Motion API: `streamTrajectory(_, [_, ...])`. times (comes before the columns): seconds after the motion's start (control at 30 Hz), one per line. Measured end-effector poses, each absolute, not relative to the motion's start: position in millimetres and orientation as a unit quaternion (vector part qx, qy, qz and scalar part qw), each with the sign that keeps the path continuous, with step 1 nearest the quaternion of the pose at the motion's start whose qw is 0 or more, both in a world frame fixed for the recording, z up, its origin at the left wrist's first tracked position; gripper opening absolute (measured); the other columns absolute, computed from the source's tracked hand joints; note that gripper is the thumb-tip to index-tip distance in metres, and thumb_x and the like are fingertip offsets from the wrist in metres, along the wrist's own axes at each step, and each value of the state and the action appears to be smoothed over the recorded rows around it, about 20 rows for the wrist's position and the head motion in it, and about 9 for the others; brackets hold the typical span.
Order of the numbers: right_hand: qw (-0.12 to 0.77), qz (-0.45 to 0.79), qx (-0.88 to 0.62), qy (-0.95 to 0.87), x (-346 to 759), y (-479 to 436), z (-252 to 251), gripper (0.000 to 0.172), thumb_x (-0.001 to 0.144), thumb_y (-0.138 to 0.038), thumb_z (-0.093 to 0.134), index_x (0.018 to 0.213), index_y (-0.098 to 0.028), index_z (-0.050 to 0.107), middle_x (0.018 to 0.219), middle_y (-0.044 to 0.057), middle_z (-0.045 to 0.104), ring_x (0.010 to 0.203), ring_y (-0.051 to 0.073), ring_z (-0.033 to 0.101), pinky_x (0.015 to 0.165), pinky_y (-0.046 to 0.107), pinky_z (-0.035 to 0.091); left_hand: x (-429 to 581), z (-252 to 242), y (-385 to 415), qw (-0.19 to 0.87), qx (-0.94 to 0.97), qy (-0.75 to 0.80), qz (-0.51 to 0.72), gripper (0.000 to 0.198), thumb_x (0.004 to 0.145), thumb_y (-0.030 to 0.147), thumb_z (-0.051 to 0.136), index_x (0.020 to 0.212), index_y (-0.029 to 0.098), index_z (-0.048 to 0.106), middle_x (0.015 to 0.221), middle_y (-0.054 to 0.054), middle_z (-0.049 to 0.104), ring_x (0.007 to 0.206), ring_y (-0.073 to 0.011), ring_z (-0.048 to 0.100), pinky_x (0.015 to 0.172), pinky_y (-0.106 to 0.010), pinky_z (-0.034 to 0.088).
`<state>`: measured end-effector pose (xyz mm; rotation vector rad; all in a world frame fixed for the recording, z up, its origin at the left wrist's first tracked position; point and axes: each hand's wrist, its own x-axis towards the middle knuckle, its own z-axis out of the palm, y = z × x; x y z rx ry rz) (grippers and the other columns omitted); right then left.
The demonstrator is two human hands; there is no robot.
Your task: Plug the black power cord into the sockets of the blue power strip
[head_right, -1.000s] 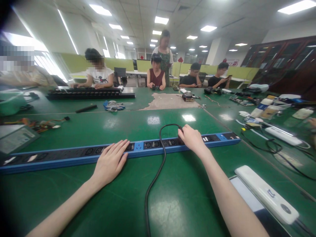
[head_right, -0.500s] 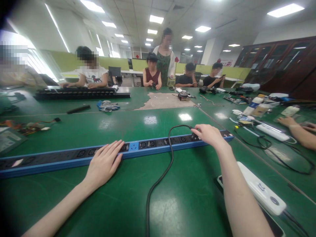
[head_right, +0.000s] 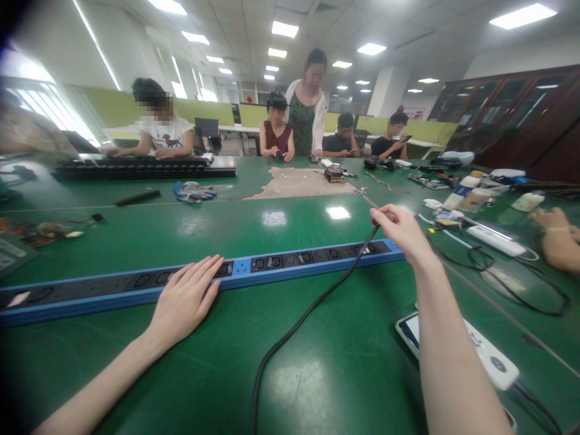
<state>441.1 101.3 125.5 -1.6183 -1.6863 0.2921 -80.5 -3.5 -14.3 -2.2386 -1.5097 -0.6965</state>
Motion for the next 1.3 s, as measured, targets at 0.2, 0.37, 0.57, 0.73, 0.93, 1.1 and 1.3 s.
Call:
streamTrajectory(0.2, [0.197, 0.091, -0.638, -0.739, 462.5, 97.8, 122.8, 0.051, 0.093, -0.054, 0.059, 0.133, -0.024, 0.061, 0.080, 0.001, 0.070, 0.068, 0.017, 0.061, 0.061, 0.027, 0.043, -79.9, -13.9, -3.7, 0.176, -0.791, -0.531, -0.246, 0.060, 0.105, 0.038, 0.045, 0.162, 0.023, 0.041, 0.162, -0.008, 0.046, 0.148, -0.0306, 0.047, 0.123, -0.052, 0.032])
streamTrajectory(0.37, [0.089, 0.071, -0.597, -0.794, 441.2, 94.9, 122.0, 0.035, 0.091, -0.046, 0.059, 0.118, -0.024, 0.068, 0.095, 0.003, 0.075, 0.084, 0.020, 0.069, 0.071, 0.029, 0.048, -79.8, -13.6, -4.1, 0.174, -0.791, -0.532, -0.245, 0.060, 0.105, 0.037, 0.046, 0.163, 0.023, 0.040, 0.163, -0.008, 0.045, 0.148, -0.0302, 0.046, 0.123, -0.052, 0.031])
streamTrajectory(0.57, [0.057, 0.080, -0.576, -0.812, 420.6, 105.2, 110.4, 0.026, 0.088, -0.039, 0.064, 0.110, -0.025, 0.067, 0.093, 0.002, 0.077, 0.081, 0.019, 0.070, 0.071, 0.028, 0.049, -80.4, -13.4, -4.1, 0.172, -0.792, -0.535, -0.238, 0.060, 0.105, 0.038, 0.045, 0.163, 0.023, 0.040, 0.163, -0.008, 0.045, 0.148, -0.0297, 0.046, 0.124, -0.051, 0.030])
streamTrajectory(0.73, [0.058, 0.036, -0.610, -0.789, 422.3, 109.7, 105.2, 0.024, 0.083, -0.037, 0.071, 0.102, -0.023, 0.070, 0.098, 0.003, 0.077, 0.086, 0.020, 0.071, 0.071, 0.027, 0.050, -79.7, -13.2, -4.3, 0.173, -0.791, -0.534, -0.243, 0.060, 0.105, 0.038, 0.044, 0.163, 0.024, 0.039, 0.163, -0.008, 0.045, 0.148, -0.0301, 0.046, 0.123, -0.052, 0.031])
streamTrajectory(0.93, [0.035, -0.010, -0.657, -0.753, 407.1, 109.0, 105.1, 0.022, 0.078, -0.036, 0.074, 0.096, -0.024, 0.071, 0.096, 0.004, 0.077, 0.085, 0.022, 0.071, 0.069, 0.028, 0.048, -79.1, -12.8, -4.9, 0.173, -0.790, -0.531, -0.252, 0.061, 0.105, 0.037, 0.044, 0.164, 0.026, 0.037, 0.162, -0.009, 0.046, 0.148, -0.0308, 0.047, 0.123, -0.053, 0.032])
streamTrajectory(1.1, [0.013, -0.032, -0.680, -0.733, 393.7, 105.3, 105.3, 0.024, 0.080, -0.038, 0.071, 0.097, -0.022, 0.072, 0.098, 0.010, 0.076, 0.084, 0.025, 0.071, 0.068, 0.032, 0.048, -79.0, -12.5, -5.1, 0.173, -0.791, -0.533, -0.246, 0.061, 0.105, 0.037, 0.044, 0.165, 0.025, 0.035, 0.162, -0.009, 0.046, 0.148, -0.0304, 0.046, 0.123, -0.053, 0.031])
streamTrajectory(1.3, [0.015, -0.031, -0.706, -0.708, 388.5, 104.6, 104.2, 0.029, 0.078, -0.039, 0.071, 0.102, -0.022, 0.072, 0.100, 0.012, 0.075, 0.087, 0.027, 0.071, 0.073, 0.035, 0.049, -79.9, -12.6, -5.4, 0.168, -0.791, -0.535, -0.244, 0.060, 0.105, 0.038, 0.043, 0.163, 0.024, 0.038, 0.163, -0.008, 0.045, 0.149, -0.0300, 0.045, 0.123, -0.052, 0.031])
